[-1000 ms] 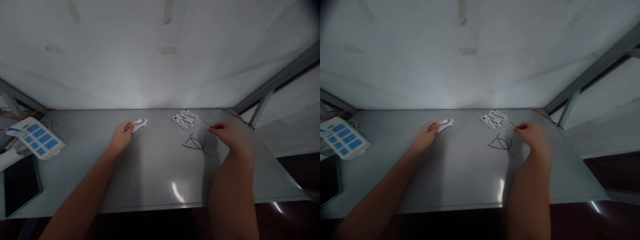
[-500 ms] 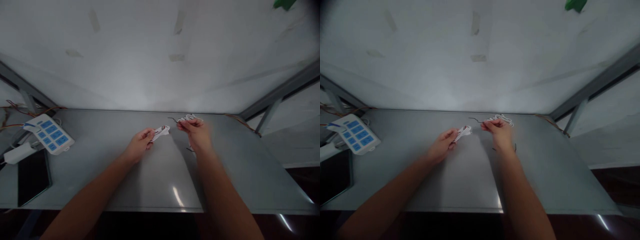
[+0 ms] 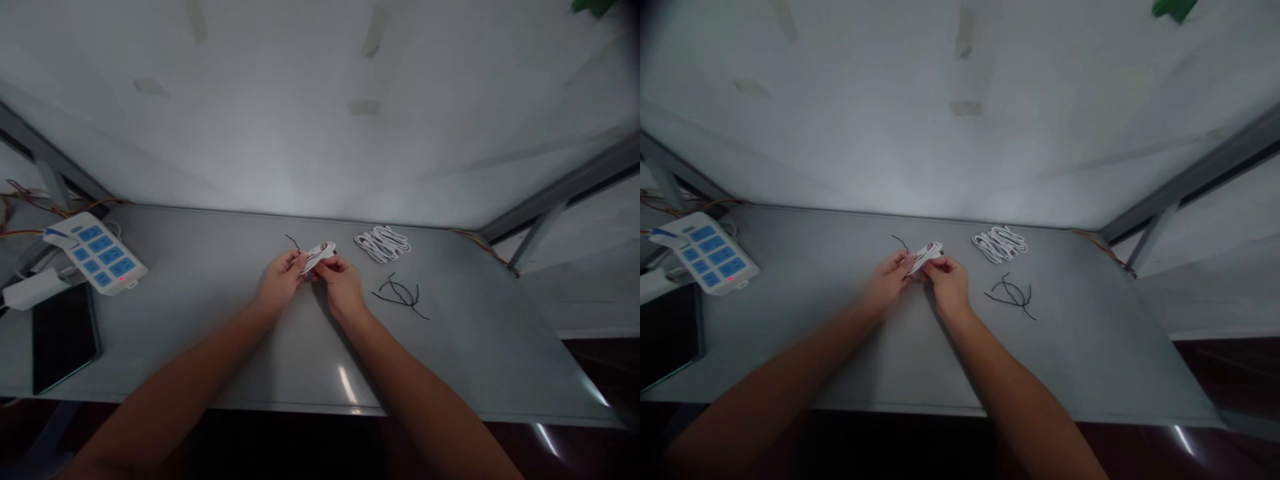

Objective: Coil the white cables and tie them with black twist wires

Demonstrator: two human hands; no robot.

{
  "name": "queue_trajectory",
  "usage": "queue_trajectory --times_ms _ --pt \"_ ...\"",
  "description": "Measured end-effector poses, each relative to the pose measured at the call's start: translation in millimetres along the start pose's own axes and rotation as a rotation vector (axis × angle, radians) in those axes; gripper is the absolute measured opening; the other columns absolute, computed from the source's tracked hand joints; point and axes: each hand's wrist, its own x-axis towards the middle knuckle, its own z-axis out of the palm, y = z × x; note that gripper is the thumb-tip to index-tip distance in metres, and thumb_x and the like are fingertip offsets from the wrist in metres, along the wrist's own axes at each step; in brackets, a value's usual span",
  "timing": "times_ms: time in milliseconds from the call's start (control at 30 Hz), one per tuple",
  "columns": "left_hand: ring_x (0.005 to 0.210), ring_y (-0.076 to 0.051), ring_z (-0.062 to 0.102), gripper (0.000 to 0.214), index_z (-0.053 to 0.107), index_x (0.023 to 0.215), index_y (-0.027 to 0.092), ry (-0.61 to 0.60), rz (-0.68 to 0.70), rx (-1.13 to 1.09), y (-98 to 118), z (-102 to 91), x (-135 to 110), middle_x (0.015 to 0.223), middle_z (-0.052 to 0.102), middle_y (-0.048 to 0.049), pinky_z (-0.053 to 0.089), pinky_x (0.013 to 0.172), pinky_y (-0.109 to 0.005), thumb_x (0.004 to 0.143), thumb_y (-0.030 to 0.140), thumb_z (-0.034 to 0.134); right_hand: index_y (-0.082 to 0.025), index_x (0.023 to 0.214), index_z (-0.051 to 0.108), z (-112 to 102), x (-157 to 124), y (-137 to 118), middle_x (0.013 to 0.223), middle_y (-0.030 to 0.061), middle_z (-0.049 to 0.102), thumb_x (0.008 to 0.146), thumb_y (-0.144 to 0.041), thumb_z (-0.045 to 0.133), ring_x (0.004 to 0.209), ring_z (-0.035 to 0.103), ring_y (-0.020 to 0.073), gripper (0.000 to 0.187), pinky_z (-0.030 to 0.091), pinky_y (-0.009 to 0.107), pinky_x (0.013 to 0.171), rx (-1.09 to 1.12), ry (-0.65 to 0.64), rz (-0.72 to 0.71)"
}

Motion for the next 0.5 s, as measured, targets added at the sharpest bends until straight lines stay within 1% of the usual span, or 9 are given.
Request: queue_trajectory --times_ms 100,167,233,300,400,500 --pt "0.047 -0.007 0.034 0.034 0.061 0.082 0.019 0.079 0.041 0.056 0.8 -8.2 4.6 0.058 0.047 0.0056 0.021 0.047 -0.023 0.088 0.051 0.072 -0.018 0.080 0.075 -0.7 -2.7 -2.9 0.074 0.0044 0.074 0.067 -0.034 0.084 0.059 0.064 0.0164 0.022 0.052 0.030 0.054 -0.139 -0.099 0.020" --pt "0.047 -0.008 0.033 0.032 0.063 0.084 0.019 0.123 0.054 0.125 0.0 -13.8 7.7 0.057 0.045 0.0057 0.020 0.048 -0.023 0.090 0.050 0.069 -0.018 0.086 0.077 -3.5 -3.6 -3.2 0.076 0.0050 0.075 0.074 -0.036 0.077 0.058 0.065 0.0169 0.021 0.052 0.030 0.053 -0.297 -0.133 0.008" --pt "0.047 -0.009 0.033 0.031 0.065 0.085 0.019 0.152 0.067 0.220 -1.3 -18.7 10.3 0.056 0.045 0.0053 0.020 0.048 -0.024 0.092 0.048 0.065 -0.019 0.088 0.078 -7.3 -4.3 -3.3 0.073 0.0040 0.074 0.081 -0.035 0.071 0.057 0.064 0.0172 0.019 0.052 0.031 0.055 -0.499 -0.160 -0.048" --pt "0.049 -0.011 0.036 0.030 0.067 0.084 0.019 0.173 0.094 0.338 -1.2 -22.4 12.0 0.057 0.048 0.0041 0.023 0.050 -0.025 0.093 0.047 0.063 -0.020 0.087 0.078 -10.6 -5.1 -5.0 0.071 0.0034 0.073 0.086 -0.031 0.066 0.060 0.065 0.0184 0.017 0.052 0.032 0.061 -0.728 -0.194 -0.162" --pt "0.057 -0.014 0.048 0.026 0.071 0.084 0.019 0.210 0.148 0.528 3.8 -25.2 13.1 0.063 0.059 -0.0001 0.031 0.056 -0.026 0.092 0.042 0.063 -0.022 0.085 0.077 -13.7 -7.0 -12.0 0.080 0.0056 0.076 0.089 -0.023 0.062 0.074 0.068 0.0207 0.016 0.051 0.033 0.072 -1.053 -0.247 -0.398" --pt "0.064 -0.018 0.057 0.020 0.072 0.079 0.019 0.220 0.146 0.636 11.3 -25.8 13.9 0.065 0.064 -0.0022 0.036 0.061 -0.027 0.090 0.035 0.064 -0.020 0.084 0.073 -15.7 -8.4 -20.7 0.085 0.0084 0.074 0.091 -0.021 0.058 0.077 0.065 0.0222 0.016 0.048 0.034 0.072 -1.247 -0.318 -0.604"
